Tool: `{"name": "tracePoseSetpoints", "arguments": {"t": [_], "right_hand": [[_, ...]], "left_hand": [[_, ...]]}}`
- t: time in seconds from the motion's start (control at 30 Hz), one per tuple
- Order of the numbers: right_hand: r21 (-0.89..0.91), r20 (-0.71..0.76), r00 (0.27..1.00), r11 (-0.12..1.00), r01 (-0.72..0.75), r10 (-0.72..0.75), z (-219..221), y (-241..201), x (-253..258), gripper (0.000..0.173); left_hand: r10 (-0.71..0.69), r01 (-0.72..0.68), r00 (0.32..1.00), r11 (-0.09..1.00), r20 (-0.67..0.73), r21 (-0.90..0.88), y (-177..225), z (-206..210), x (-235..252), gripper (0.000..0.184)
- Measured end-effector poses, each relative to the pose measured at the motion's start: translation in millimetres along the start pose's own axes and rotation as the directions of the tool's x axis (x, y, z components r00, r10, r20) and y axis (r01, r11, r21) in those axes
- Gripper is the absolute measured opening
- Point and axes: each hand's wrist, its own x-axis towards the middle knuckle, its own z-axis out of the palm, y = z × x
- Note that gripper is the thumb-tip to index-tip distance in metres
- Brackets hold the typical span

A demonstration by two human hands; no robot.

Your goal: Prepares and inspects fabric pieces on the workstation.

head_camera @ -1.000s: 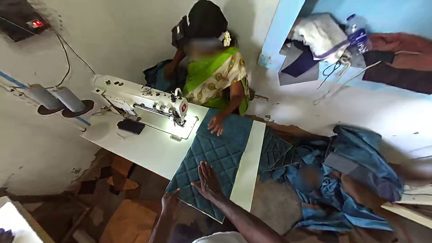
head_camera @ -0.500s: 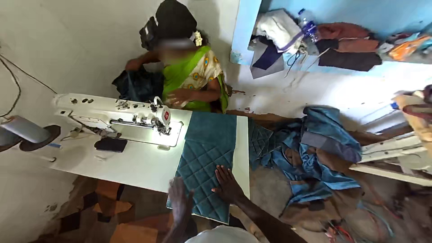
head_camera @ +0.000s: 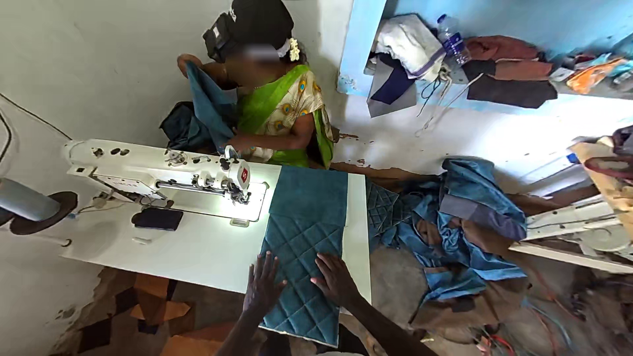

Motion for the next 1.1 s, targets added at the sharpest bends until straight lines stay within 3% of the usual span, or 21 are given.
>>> {"name": "tracePoseSetpoints", "arguments": {"t": [0.1,0.23,0.3,0.37,0.47,0.57,0.67,0.8,1.1], "right_hand": [[0.001,-0.103,0.991,0.996,-0.089,0.088,-15.1,-8.2,37.1,0.067],[-0.078,-0.103,0.975,0.976,-0.203,0.195,10.7,5.8,52.9,0.089],[-0.099,-0.085,0.972,0.969,-0.227,0.219,15.7,4.1,46.5,0.091],[-0.102,-0.093,0.971,0.968,-0.230,0.221,19.2,2.0,35.1,0.090],[-0.088,-0.110,0.968,0.968,-0.236,0.226,21.6,-2.4,23.4,0.087],[-0.095,-0.094,0.967,0.965,-0.245,0.237,19.6,-5.5,20.3,0.085],[-0.101,-0.119,0.964,0.963,-0.252,0.240,19.3,-6.6,21.4,0.089],[-0.113,-0.124,0.963,0.961,-0.254,0.240,20.6,-4.9,21.6,0.089],[-0.106,-0.121,0.964,0.962,-0.250,0.237,20.2,-4.4,21.7,0.088]], "left_hand": [[-0.005,0.005,1.000,1.000,-0.017,-0.006,8.5,9.9,-44.0,0.081],[-0.075,0.073,0.994,0.997,-0.077,-0.023,18.6,19.0,-97.3,0.076],[-0.086,0.078,0.987,0.995,-0.132,-0.068,24.4,17.0,-96.4,0.077],[-0.037,0.026,0.990,0.997,-0.137,-0.078,42.1,3.0,-65.3,0.075],[0.061,-0.062,0.998,0.994,-0.019,-0.090,82.8,-25.2,30.8,0.069],[0.105,-0.097,0.992,0.990,0.075,-0.100,112.1,-27.6,127.1,0.069],[0.165,-0.159,0.980,0.985,0.107,-0.067,120.6,-21.7,188.2,0.074],[0.218,-0.218,0.971,0.976,0.096,-0.003,92.3,2.0,214.1,0.079],[0.150,-0.151,0.989,0.986,0.015,0.072,-2.1,-11.0,221.6,0.080]]}}
